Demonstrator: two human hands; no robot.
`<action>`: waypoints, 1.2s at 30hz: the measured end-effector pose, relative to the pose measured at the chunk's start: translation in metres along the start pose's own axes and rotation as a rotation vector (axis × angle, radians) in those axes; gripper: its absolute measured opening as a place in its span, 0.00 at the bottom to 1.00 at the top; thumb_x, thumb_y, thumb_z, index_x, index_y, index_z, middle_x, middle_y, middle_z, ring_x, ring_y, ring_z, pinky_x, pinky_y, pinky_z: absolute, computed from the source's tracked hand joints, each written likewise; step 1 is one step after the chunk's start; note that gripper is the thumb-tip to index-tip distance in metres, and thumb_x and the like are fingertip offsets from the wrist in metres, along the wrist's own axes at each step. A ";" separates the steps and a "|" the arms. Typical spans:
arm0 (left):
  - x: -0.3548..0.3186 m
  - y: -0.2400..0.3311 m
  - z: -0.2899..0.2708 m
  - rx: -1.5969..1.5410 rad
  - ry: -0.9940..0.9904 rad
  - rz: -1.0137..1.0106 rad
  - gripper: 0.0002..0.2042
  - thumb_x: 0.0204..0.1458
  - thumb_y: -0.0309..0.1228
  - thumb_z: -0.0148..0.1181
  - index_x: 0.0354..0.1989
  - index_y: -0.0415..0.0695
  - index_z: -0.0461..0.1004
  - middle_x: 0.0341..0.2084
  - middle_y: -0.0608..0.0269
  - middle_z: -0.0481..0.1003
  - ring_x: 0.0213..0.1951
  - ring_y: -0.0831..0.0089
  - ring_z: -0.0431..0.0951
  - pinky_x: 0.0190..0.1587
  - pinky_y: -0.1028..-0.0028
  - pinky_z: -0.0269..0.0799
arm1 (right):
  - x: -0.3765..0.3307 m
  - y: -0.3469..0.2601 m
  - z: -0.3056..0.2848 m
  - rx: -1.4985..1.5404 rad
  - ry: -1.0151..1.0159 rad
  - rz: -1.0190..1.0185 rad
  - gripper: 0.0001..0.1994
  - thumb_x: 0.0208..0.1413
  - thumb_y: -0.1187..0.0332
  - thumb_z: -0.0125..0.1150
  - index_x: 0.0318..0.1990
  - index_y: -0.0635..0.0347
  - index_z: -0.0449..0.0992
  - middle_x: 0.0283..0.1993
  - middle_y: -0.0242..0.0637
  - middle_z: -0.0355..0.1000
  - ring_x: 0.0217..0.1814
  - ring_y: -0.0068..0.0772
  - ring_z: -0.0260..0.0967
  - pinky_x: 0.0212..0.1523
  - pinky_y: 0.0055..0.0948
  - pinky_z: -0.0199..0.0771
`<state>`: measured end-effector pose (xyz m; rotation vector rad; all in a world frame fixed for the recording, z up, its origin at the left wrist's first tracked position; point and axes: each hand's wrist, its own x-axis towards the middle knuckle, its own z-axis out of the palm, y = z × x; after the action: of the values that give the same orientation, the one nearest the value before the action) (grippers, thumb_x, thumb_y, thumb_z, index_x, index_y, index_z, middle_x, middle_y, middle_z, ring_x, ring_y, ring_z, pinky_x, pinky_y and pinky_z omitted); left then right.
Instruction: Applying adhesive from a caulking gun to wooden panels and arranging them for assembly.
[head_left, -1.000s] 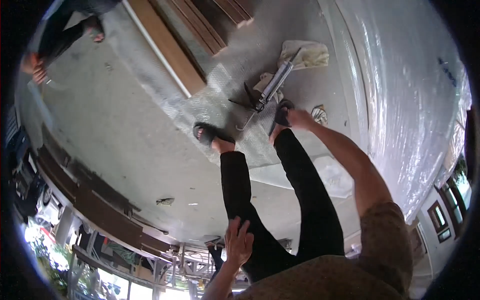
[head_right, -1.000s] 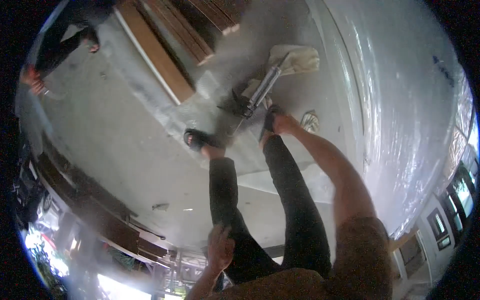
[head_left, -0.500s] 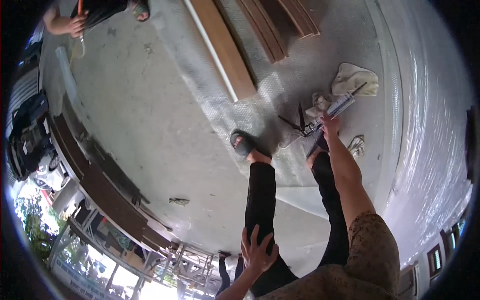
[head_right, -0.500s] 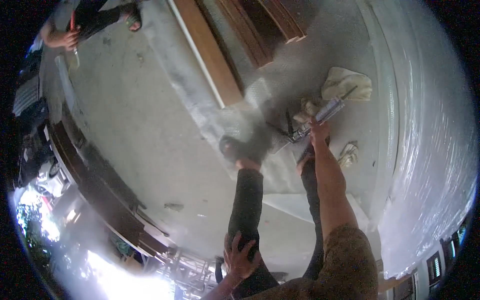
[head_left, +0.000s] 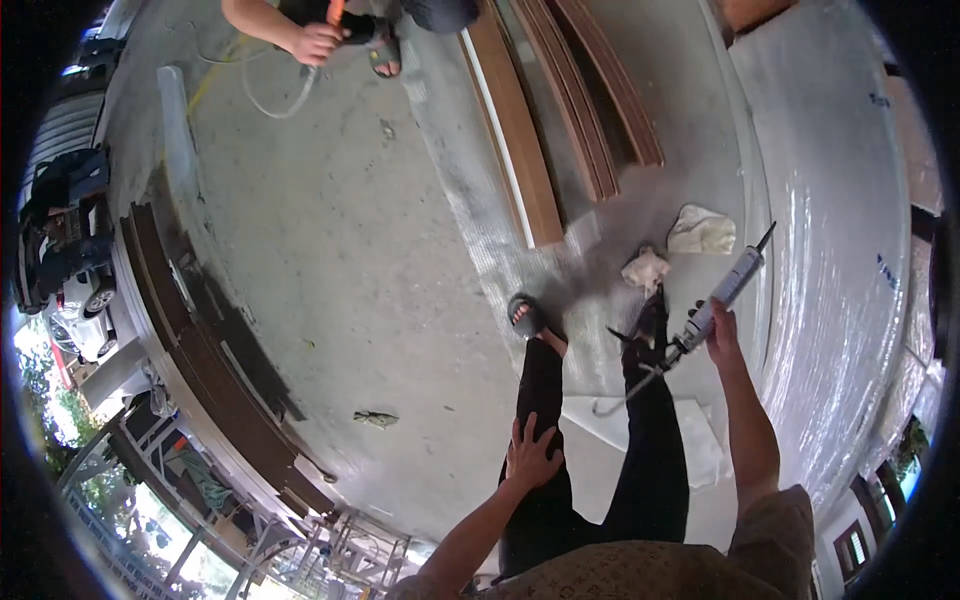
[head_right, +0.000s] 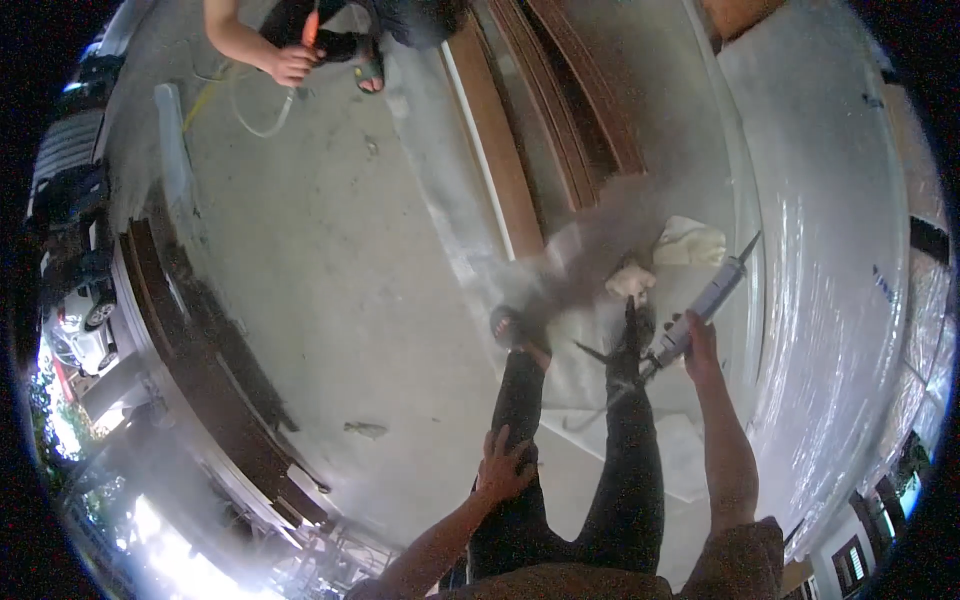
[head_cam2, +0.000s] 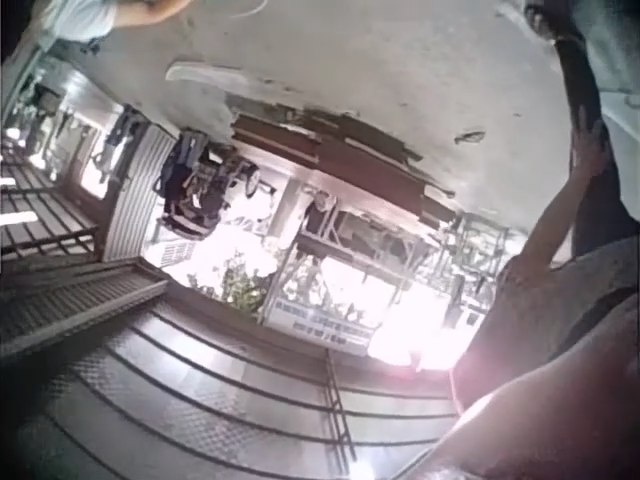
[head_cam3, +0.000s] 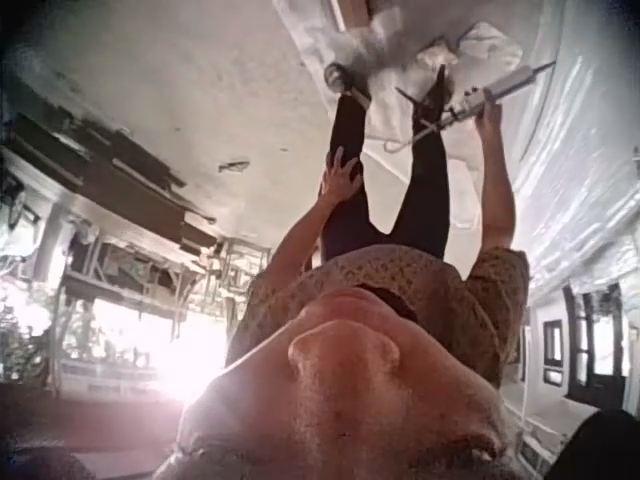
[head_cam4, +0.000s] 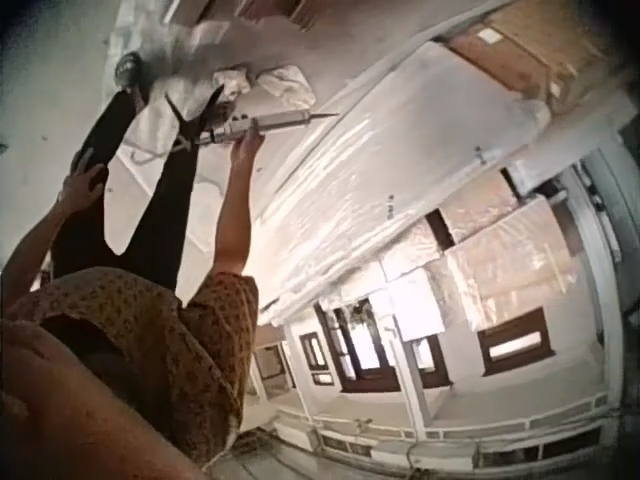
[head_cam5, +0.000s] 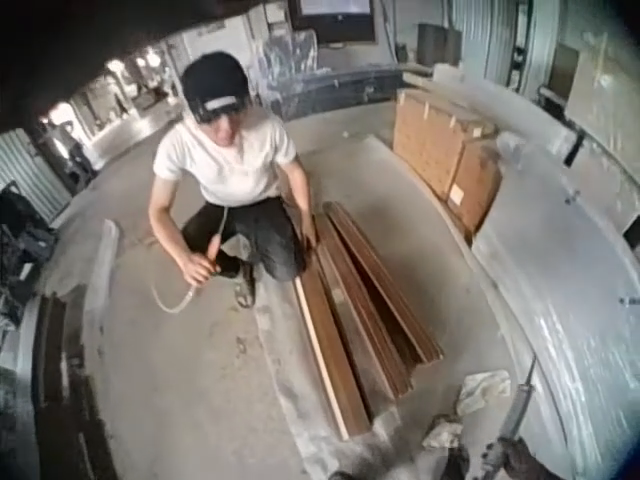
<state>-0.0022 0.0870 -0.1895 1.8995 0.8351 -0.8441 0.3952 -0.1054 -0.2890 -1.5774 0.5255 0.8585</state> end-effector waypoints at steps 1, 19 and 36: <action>0.002 -0.007 0.004 0.000 0.016 0.015 0.26 0.43 0.42 0.56 0.54 0.57 0.65 0.63 0.56 0.44 0.63 0.43 0.41 0.54 0.44 0.57 | -0.028 -0.036 0.017 0.043 -0.038 -0.015 0.17 0.55 0.56 0.55 0.45 0.58 0.65 0.34 0.33 0.69 0.34 0.29 0.69 0.32 0.34 0.74; 0.176 0.144 -0.280 -1.238 -0.275 0.011 0.23 0.56 0.43 0.49 0.55 0.40 0.61 0.46 0.52 0.70 0.44 0.66 0.73 0.46 0.65 0.69 | -0.127 -0.196 0.225 -0.701 -0.579 0.046 0.36 0.45 0.68 0.61 0.62 0.58 0.49 0.35 0.36 0.65 0.25 0.21 0.63 0.25 0.24 0.67; 0.356 0.138 -0.393 -1.556 -0.219 -0.478 0.20 0.50 0.47 0.54 0.42 0.43 0.63 0.25 0.59 0.68 0.27 0.65 0.73 0.30 0.64 0.73 | -0.154 -0.118 0.416 0.487 -0.299 0.063 0.32 0.48 0.65 0.59 0.60 0.58 0.53 0.53 0.42 0.62 0.53 0.39 0.61 0.47 0.41 0.66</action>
<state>0.3921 0.4607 -0.2642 0.2442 1.2591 -0.3573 0.2897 0.3019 -0.1048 -0.9746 0.5217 0.9134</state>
